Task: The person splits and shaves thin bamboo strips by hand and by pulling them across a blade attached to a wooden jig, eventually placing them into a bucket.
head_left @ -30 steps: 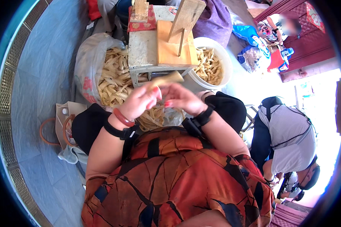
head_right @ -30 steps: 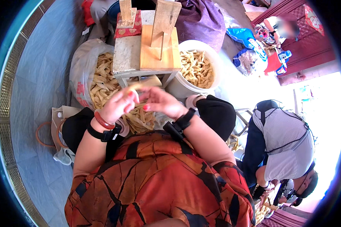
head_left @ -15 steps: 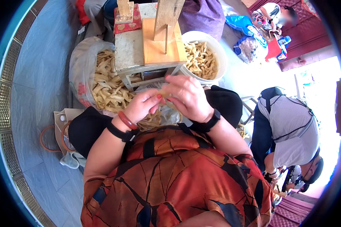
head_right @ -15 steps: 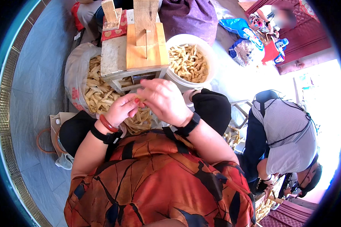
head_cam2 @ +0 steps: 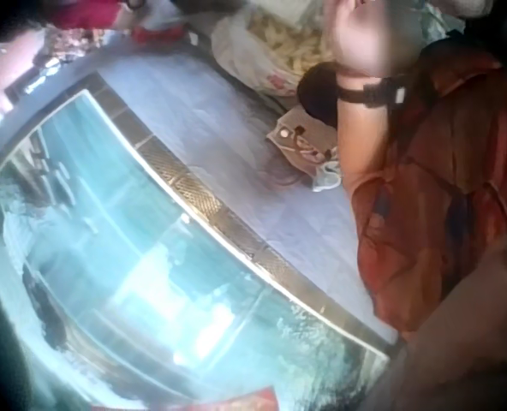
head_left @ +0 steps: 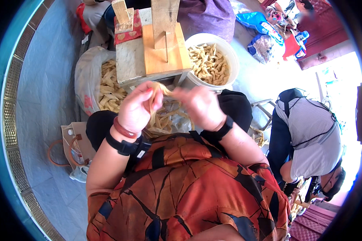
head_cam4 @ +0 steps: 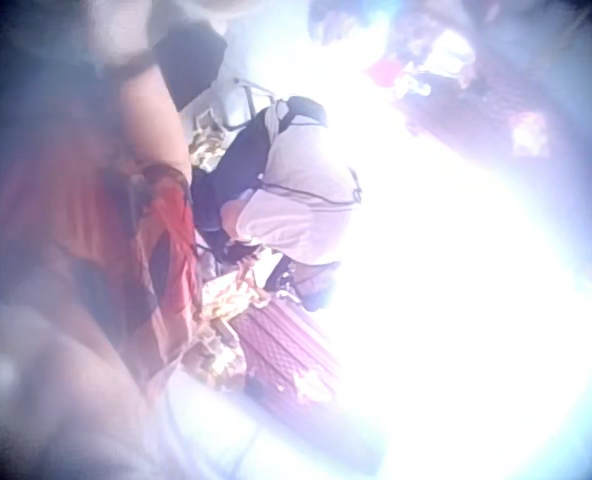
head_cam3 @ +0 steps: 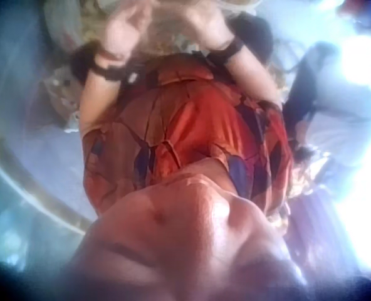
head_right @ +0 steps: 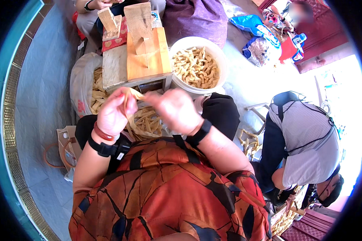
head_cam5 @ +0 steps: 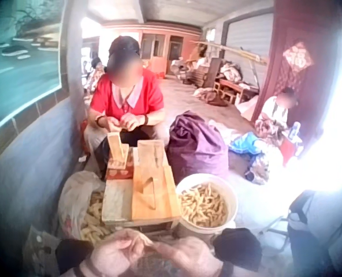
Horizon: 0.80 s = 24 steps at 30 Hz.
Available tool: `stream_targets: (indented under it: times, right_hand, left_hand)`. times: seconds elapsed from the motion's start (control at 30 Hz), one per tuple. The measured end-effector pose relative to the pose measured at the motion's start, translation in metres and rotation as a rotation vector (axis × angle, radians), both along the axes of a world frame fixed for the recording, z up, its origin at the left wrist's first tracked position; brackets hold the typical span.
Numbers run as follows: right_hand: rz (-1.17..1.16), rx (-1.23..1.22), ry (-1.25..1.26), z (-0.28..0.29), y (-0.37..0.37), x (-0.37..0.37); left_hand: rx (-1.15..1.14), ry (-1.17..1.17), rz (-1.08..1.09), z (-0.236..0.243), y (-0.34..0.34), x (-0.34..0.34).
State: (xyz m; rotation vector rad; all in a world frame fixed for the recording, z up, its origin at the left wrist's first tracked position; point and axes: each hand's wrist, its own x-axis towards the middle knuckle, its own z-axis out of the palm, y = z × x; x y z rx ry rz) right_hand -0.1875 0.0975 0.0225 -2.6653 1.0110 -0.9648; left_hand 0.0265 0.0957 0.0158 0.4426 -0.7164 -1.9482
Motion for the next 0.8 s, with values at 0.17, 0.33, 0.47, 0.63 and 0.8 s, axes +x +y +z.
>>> stream_targets:
  times: [0.17, 0.33, 0.47, 0.63, 0.8]
  right_hand:
    - [0.276, 0.255, -0.313, -0.011, 0.010, 0.017]
    - [0.118, 0.112, -0.212, -0.025, 0.009, 0.004]
    - [0.106, 0.175, -0.156, -0.029, 0.008, -0.005]
    - [0.147, 0.335, -0.162, -0.033, 0.001, 0.001]
    - [-0.085, 0.949, -0.587, -0.051, 0.001, -0.001]
  left_hand:
    - [-0.341, -0.552, 0.152, 0.000, 0.001, -0.013]
    - [-1.166, -1.250, 0.214, -0.008, -0.006, -0.031]
    - [-0.931, -1.004, 0.175, -0.032, -0.013, -0.028]
    - [-0.803, -0.914, 0.111, -0.053, -0.015, -0.025]
    - [-0.804, -1.062, 0.029, -0.067, -0.011, -0.020]
